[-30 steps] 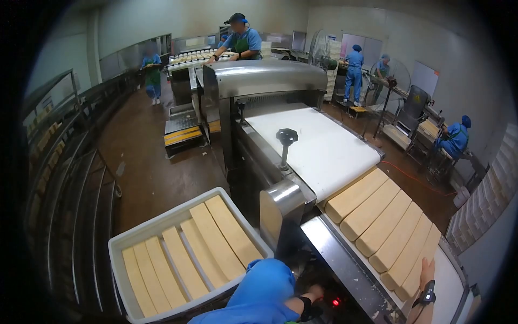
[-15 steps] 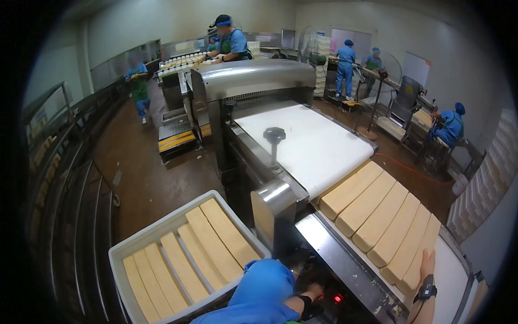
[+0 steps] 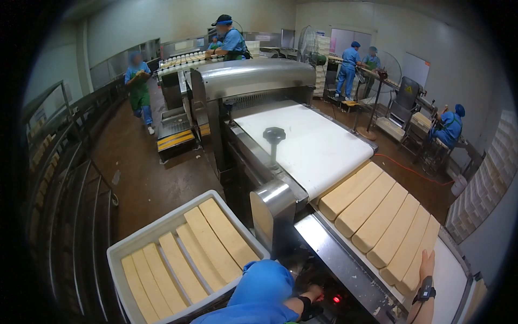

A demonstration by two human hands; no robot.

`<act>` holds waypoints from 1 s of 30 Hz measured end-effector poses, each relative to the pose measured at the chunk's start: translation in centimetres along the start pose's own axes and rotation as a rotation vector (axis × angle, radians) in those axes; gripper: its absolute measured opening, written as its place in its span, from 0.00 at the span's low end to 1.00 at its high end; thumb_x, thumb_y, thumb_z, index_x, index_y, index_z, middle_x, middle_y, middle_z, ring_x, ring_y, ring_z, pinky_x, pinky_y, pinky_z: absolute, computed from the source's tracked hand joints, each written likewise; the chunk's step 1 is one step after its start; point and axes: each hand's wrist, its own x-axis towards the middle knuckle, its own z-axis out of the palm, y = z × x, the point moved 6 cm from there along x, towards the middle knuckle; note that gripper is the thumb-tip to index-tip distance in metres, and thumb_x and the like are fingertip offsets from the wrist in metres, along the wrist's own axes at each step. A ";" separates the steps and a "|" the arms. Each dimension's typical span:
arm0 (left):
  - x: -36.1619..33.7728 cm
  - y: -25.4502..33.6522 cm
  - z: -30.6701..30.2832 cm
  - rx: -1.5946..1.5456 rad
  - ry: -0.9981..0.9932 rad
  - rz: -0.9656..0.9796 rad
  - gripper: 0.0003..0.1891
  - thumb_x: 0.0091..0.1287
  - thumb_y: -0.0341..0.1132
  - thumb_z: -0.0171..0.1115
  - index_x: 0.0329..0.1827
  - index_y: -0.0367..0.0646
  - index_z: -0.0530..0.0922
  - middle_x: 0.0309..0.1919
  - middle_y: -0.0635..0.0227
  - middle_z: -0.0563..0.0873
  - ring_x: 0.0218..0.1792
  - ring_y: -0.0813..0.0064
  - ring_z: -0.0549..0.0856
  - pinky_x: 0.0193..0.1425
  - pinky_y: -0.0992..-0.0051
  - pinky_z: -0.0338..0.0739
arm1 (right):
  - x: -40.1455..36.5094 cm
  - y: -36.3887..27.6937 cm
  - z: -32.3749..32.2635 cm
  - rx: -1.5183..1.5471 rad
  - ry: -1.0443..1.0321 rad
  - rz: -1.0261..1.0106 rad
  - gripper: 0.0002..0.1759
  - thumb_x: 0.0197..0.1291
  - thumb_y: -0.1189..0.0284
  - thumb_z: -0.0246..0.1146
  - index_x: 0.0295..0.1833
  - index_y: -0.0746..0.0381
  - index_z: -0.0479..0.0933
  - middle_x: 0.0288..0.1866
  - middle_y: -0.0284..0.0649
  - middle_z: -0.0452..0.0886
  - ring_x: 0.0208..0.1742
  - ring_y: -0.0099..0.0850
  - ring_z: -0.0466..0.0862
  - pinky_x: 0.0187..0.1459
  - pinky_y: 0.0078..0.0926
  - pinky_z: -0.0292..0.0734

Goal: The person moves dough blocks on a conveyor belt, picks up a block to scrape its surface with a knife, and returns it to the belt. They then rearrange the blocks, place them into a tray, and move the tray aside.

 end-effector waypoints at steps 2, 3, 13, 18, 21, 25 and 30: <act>0.4 -0.2 0.1 -0.007 -0.008 0.006 0.12 0.69 0.36 0.46 0.34 0.41 0.77 0.25 0.60 0.83 0.21 0.65 0.83 0.21 0.66 0.77 | 0.1 0.2 0.0 -0.010 0.000 -0.006 0.22 0.69 0.66 0.50 0.62 0.69 0.64 0.56 0.50 0.75 0.57 0.41 0.75 0.58 0.33 0.68; 0.3 -0.3 0.1 -0.014 -0.009 0.016 0.13 0.69 0.36 0.45 0.34 0.41 0.77 0.25 0.60 0.83 0.21 0.65 0.83 0.21 0.66 0.77 | 0.0 0.0 0.0 -0.006 0.001 -0.001 0.22 0.69 0.66 0.50 0.62 0.69 0.64 0.57 0.50 0.75 0.57 0.41 0.75 0.58 0.33 0.68; 0.4 -1.0 0.3 -0.174 -0.036 0.024 0.15 0.70 0.41 0.45 0.34 0.41 0.77 0.26 0.60 0.83 0.23 0.65 0.84 0.23 0.67 0.78 | -0.1 0.5 -0.2 -0.034 0.042 -0.047 0.22 0.69 0.65 0.51 0.61 0.69 0.65 0.57 0.50 0.75 0.58 0.40 0.74 0.59 0.32 0.67; 1.6 -2.0 0.6 -0.211 -0.057 -0.088 0.18 0.70 0.46 0.43 0.35 0.43 0.77 0.28 0.61 0.84 0.25 0.64 0.84 0.26 0.66 0.78 | -0.6 -0.7 -0.1 -0.013 0.007 -0.026 0.22 0.69 0.66 0.51 0.62 0.69 0.64 0.57 0.50 0.75 0.57 0.40 0.74 0.59 0.32 0.67; 2.2 -2.3 0.6 -0.169 -0.060 -0.078 0.19 0.71 0.47 0.41 0.35 0.44 0.77 0.29 0.60 0.85 0.28 0.61 0.85 0.31 0.63 0.78 | -0.5 -0.7 0.0 0.010 0.009 0.001 0.22 0.69 0.66 0.51 0.62 0.69 0.64 0.56 0.50 0.75 0.57 0.39 0.74 0.59 0.32 0.67; 2.1 -2.2 0.5 -0.169 -0.062 -0.074 0.14 0.68 0.42 0.48 0.35 0.43 0.77 0.28 0.61 0.85 0.26 0.65 0.85 0.28 0.66 0.79 | -0.6 -0.7 0.1 0.073 -0.019 0.019 0.24 0.69 0.64 0.50 0.63 0.70 0.64 0.59 0.50 0.74 0.61 0.40 0.73 0.60 0.31 0.65; 1.9 -2.2 0.5 -0.203 -0.061 -0.064 0.11 0.66 0.38 0.51 0.35 0.42 0.78 0.28 0.60 0.84 0.26 0.65 0.85 0.28 0.66 0.79 | -0.7 -0.8 0.0 0.041 -0.009 0.008 0.24 0.69 0.64 0.50 0.63 0.70 0.64 0.59 0.50 0.74 0.60 0.40 0.73 0.60 0.31 0.65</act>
